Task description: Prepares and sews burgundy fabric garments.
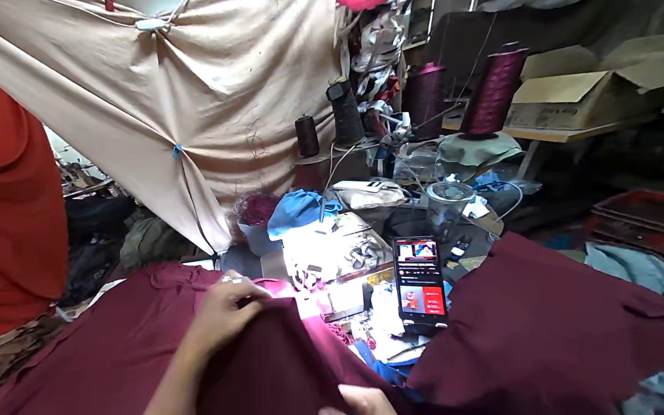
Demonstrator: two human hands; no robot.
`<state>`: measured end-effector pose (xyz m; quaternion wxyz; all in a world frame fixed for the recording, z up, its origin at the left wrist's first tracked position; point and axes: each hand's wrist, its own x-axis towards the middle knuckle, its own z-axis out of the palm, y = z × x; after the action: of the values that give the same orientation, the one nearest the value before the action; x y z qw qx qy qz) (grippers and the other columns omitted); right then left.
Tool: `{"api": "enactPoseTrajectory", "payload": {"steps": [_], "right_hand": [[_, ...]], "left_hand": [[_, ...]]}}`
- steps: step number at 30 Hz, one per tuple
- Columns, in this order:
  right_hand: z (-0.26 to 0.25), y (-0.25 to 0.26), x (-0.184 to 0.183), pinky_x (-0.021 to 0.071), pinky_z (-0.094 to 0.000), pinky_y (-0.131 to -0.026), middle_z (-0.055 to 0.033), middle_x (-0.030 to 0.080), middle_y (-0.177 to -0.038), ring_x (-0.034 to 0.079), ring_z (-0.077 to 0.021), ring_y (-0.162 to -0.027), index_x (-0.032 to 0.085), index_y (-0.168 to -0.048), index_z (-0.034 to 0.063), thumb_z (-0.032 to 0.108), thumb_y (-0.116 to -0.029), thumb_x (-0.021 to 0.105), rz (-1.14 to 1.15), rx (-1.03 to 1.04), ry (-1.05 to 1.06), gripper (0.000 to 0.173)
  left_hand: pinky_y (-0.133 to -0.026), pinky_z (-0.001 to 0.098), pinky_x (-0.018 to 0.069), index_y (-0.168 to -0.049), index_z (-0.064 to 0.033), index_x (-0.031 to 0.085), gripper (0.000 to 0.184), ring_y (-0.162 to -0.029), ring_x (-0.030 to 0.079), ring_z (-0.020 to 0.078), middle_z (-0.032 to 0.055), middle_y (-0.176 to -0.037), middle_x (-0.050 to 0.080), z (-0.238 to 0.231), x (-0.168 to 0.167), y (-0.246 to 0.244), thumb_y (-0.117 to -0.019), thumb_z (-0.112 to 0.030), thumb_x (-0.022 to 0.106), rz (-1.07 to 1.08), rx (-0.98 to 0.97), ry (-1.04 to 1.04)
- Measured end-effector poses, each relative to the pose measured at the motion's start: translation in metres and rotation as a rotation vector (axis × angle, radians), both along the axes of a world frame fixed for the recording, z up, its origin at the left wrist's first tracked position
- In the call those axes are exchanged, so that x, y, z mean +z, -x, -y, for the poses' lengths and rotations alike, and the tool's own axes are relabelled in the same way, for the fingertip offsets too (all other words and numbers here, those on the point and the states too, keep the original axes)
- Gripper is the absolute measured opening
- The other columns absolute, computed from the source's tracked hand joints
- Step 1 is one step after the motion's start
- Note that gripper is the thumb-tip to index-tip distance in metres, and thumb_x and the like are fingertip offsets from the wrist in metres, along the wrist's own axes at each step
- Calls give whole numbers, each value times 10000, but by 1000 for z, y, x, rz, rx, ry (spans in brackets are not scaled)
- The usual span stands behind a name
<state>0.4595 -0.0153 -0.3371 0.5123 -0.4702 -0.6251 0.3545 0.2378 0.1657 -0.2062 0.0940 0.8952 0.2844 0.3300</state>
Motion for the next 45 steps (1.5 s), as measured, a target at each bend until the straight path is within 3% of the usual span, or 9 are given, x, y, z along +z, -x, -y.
{"api": "enactPoseTrajectory", "payload": {"steps": [3, 5, 10, 13, 18, 23, 25, 30, 45], "right_hand": [[-35, -14, -54, 528, -464, -732, -139, 677, -747, 662, -238, -733, 707, -825, -32, 296, -931, 715, 156, -140, 255, 345], [-47, -22, -70, 520, -536, -817, -203, 699, -822, 685, -327, -830, 719, -869, -63, 314, -937, 702, 259, -142, 337, 384], [-70, -18, -63, 565, -377, -815, -106, 722, -935, 685, -177, -855, 719, -1089, -4, 245, -906, 725, 24, -239, 183, 309], [-85, -7, -56, 560, -226, -737, 15, 736, -839, 673, -16, -773, 766, -947, 61, 227, -915, 724, -139, -383, -49, 174], [-93, -4, -52, 564, -271, -787, -49, 733, -894, 685, -97, -855, 764, -823, 78, 226, -849, 752, 27, -597, -217, 151], [-100, -11, -47, 524, -204, -640, 9, 667, -807, 614, -29, -695, 687, -937, 50, 187, -829, 779, -145, -440, -18, 197], [-98, -17, -41, 556, -240, -736, 19, 707, -850, 654, -37, -771, 745, -990, 71, 227, -894, 750, -183, -325, 104, 184], [-89, -23, -50, 530, -256, -730, 49, 691, -753, 633, -11, -733, 756, -818, 87, 261, -906, 740, -158, -259, 163, 195], [-76, -15, -55, 522, -209, -699, 47, 688, -765, 623, 4, -727, 752, -800, 81, 181, -883, 768, -254, -197, 173, 131]], "left_hand": [[-1008, 495, 503, -1015, -43, 793, 179, -1097, 667, 301, 146, -1058, 740, -29, -48, -34, -922, -160, 695, -172, 134, 235], [-1077, 481, 459, -1059, -14, 778, 228, -1174, 641, 317, 177, -1134, 727, -32, -64, -44, -946, -183, 675, -208, 182, 336], [-1035, 435, 496, -1030, -62, 795, 237, -1110, 674, 246, 113, -1081, 750, -26, -81, -47, -935, -259, 701, -42, 163, 269], [-973, 455, 535, -968, -58, 802, 200, -1028, 705, 254, 110, -1006, 763, -26, -87, -48, -913, -229, 716, 57, 156, 175], [-951, 421, 559, -929, -90, 807, 155, -1006, 718, 207, 66, -984, 768, -31, -94, -57, -896, -217, 724, 87, 167, 91], [-948, 389, 577, -952, -67, 796, 134, -1002, 732, 186, 82, -1010, 772, -32, -100, -66, -868, -157, 744, 123, 150, 102], [-953, 398, 573, -971, -60, 799, 152, -1007, 734, 195, 91, -1016, 774, -31, -99, -67, -872, -155, 736, 113, 162, 129], [-946, 354, 576, -1002, -92, 805, 186, -1000, 730, 142, 51, -1015, 778, -24, -98, -68, -951, -213, 673, 126, 116, 155], [-923, 316, 581, -940, -83, 794, 163, -977, 728, 117, 48, -985, 773, -20, -103, -79, -844, -210, 758, 224, 164, 180]]}}
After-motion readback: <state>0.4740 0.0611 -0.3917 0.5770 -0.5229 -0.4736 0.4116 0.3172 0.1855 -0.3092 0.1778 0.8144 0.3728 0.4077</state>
